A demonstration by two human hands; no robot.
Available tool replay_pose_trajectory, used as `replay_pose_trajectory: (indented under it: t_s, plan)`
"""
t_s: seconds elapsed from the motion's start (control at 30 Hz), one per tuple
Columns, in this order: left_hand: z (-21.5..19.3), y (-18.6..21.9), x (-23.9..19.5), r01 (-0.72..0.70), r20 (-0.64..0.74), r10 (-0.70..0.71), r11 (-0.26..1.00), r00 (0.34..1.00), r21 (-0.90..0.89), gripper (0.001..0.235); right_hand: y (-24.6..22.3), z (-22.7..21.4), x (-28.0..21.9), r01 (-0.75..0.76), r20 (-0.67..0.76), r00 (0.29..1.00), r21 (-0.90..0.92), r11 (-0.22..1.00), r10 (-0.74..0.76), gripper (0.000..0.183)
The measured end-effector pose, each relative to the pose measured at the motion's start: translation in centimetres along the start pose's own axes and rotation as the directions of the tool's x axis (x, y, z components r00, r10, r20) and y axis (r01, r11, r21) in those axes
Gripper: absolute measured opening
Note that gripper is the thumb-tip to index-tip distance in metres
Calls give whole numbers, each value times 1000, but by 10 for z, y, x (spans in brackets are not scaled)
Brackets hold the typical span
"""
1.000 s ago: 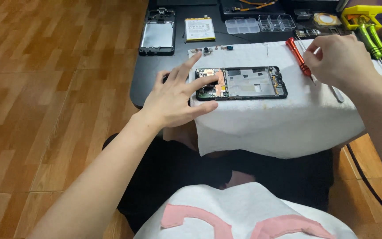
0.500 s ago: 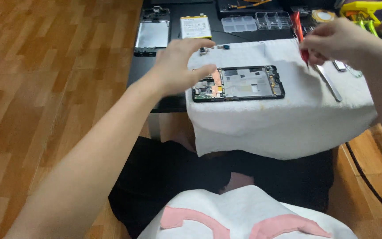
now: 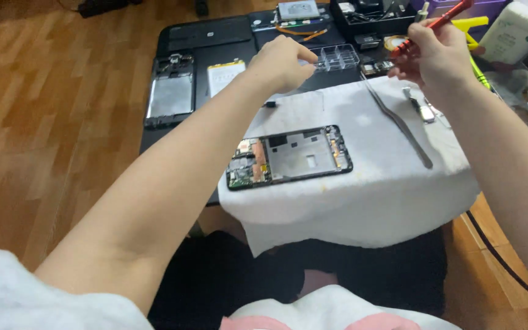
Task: Disassembling a smartphone by removing internal components and screws using precision tools.
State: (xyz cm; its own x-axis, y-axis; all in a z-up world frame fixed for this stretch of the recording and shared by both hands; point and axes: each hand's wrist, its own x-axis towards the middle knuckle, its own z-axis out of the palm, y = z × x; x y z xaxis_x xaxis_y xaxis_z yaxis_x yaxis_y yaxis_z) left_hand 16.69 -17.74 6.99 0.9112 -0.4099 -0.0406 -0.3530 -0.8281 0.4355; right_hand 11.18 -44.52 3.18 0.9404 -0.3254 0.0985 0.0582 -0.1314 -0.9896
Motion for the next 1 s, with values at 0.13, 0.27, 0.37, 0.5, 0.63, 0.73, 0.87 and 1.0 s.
replay_pose_trajectory:
  t_s: [0.13, 0.27, 0.37, 0.5, 0.63, 0.73, 0.87, 1.0]
  plan:
    - [17, 24, 26, 46, 75, -56, 991, 996, 128, 49, -3, 13, 19, -36, -39, 999, -17, 999, 35, 20]
    - [29, 39, 39, 14, 87, -30, 984, 996, 176, 65, 5, 27, 47, 17, -51, 998, -80, 997, -22, 18]
    - [41, 40, 55, -26, 59, 12, 971, 998, 240, 64, 22, 34, 72, 100, -31, 994, -106, 989, -104, 17]
    - [59, 32, 76, -108, 23, 106, 954, 994, 278, 63, 21, 43, 81, 155, -30, 986, -218, 964, -165, 16]
    - [70, 23, 85, -136, -14, 146, 950, 989, 281, 55, 25, 45, 83, 182, 10, 982, -327, 927, -189, 13]
    - [74, 21, 89, -148, -68, 175, 944, 982, 294, 47, 27, 45, 88, 214, 21, 976, -305, 928, -218, 14]
    - [77, 17, 90, -161, -49, 183, 942, 982, 294, 49, 20, 49, 85, 191, 38, 981, -353, 916, -190, 17]
    - [75, 18, 88, -169, -53, 191, 945, 980, 280, 47, 22, 48, 88, 237, 71, 971, -370, 898, -227, 14]
